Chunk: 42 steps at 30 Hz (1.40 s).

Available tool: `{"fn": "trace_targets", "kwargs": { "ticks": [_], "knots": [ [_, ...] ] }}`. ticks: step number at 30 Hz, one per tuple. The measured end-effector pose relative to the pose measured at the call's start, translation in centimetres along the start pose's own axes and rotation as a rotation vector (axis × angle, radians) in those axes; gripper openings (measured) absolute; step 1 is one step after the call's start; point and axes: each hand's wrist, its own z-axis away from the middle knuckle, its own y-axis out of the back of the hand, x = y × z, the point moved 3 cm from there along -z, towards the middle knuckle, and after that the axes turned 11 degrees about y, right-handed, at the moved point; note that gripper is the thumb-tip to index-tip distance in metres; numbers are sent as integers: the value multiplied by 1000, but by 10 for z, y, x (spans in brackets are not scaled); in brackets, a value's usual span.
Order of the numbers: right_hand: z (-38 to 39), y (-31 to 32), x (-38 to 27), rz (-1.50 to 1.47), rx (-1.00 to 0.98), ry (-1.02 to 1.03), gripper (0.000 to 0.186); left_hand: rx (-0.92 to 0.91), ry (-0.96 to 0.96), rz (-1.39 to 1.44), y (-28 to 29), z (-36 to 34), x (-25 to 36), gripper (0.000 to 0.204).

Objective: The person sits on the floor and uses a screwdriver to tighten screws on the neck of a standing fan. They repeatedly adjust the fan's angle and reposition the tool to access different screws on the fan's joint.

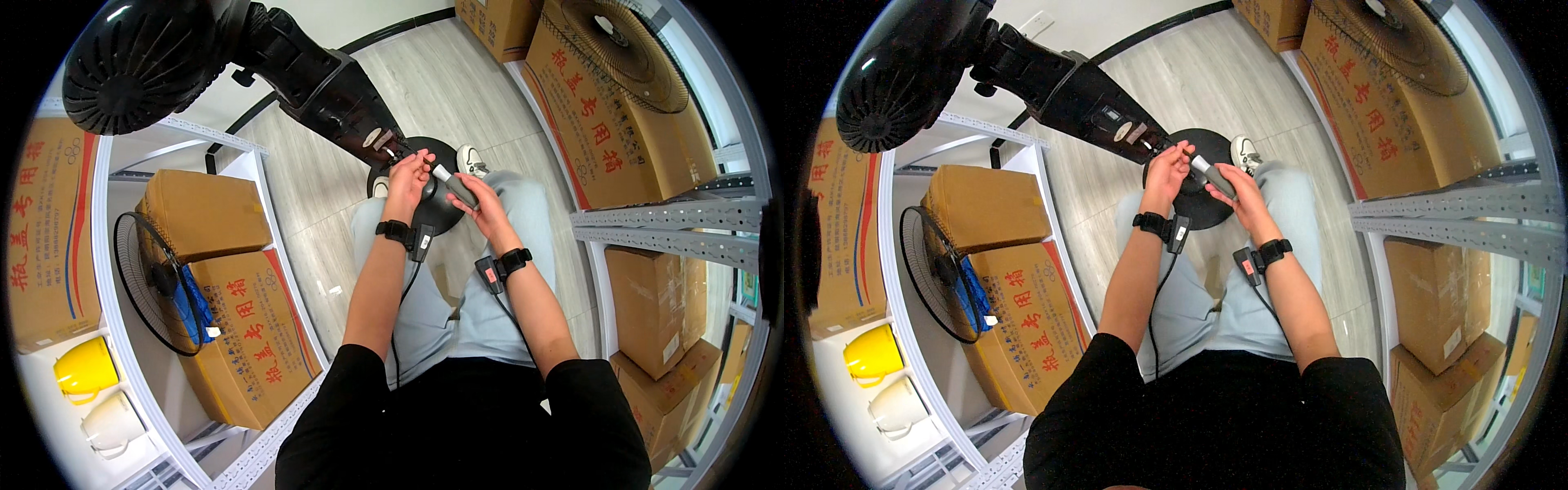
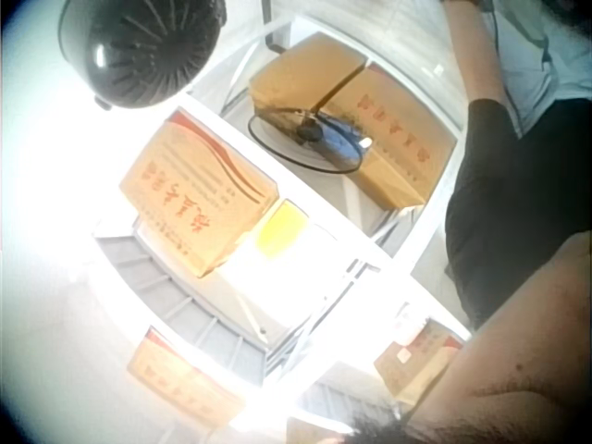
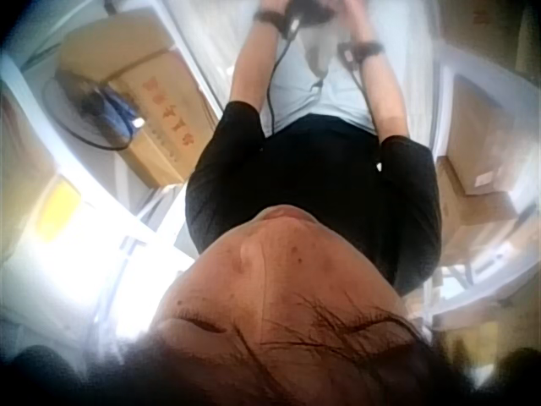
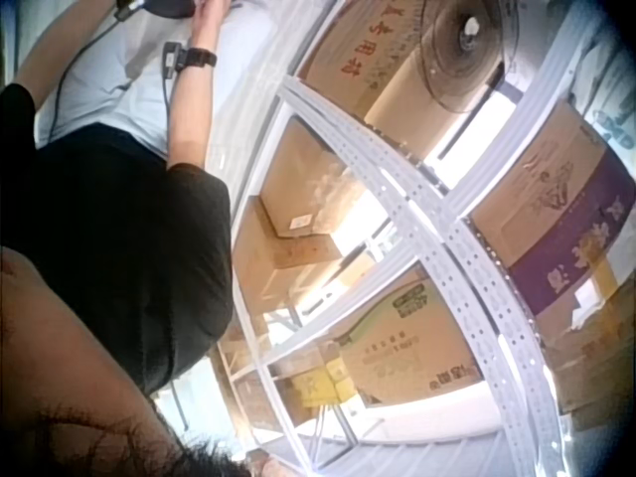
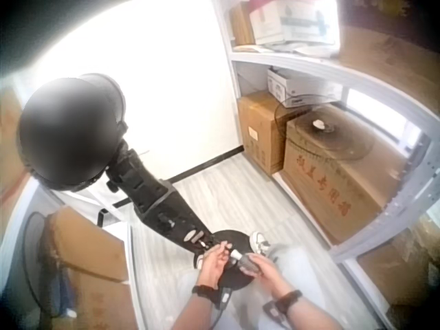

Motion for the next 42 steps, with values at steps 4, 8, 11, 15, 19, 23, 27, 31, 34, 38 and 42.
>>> {"fn": "trace_targets", "kwargs": {
  "ticks": [4, 8, 11, 15, 19, 23, 27, 31, 34, 38, 42],
  "knots": [
    [1, -2, 1, 18, 2, 0, 35, 59, 17, -26, 3, -2, 1, 12],
    [2, -4, 0, 7, -11, 4, 35, 91, -18, -90, 11, -7, -2, 16],
    [1, -3, 1, -16, -11, 1, 35, 6, -19, -2, 6, -3, -1, 19],
    [2, -2, 0, 11, -9, -13, 36, 1, 2, 10, 0, 1, 1, 17],
    [4, -8, -2, 23, -18, -9, 36, 92, -20, -76, 17, -7, -3, 15],
    [0, -3, 3, 1, -45, -70, 33, -34, -29, -37, 17, -10, -3, 17],
    [3, -4, 0, 95, -40, -62, 34, -74, 26, 38, 10, -3, 0, 20],
    [6, 0, 0, 208, -20, 41, 35, -93, 27, 77, 18, -6, 3, 30],
    [14, 6, -6, 284, -8, 83, 36, -73, 16, 113, 13, -2, 5, 31],
    [30, 7, -8, 303, -6, 99, 35, -60, 26, 138, 16, -2, 5, 24],
    [43, 8, -5, 346, 1, 120, 35, -51, -5, 37, 20, 0, 2, 24]
  ]
}}
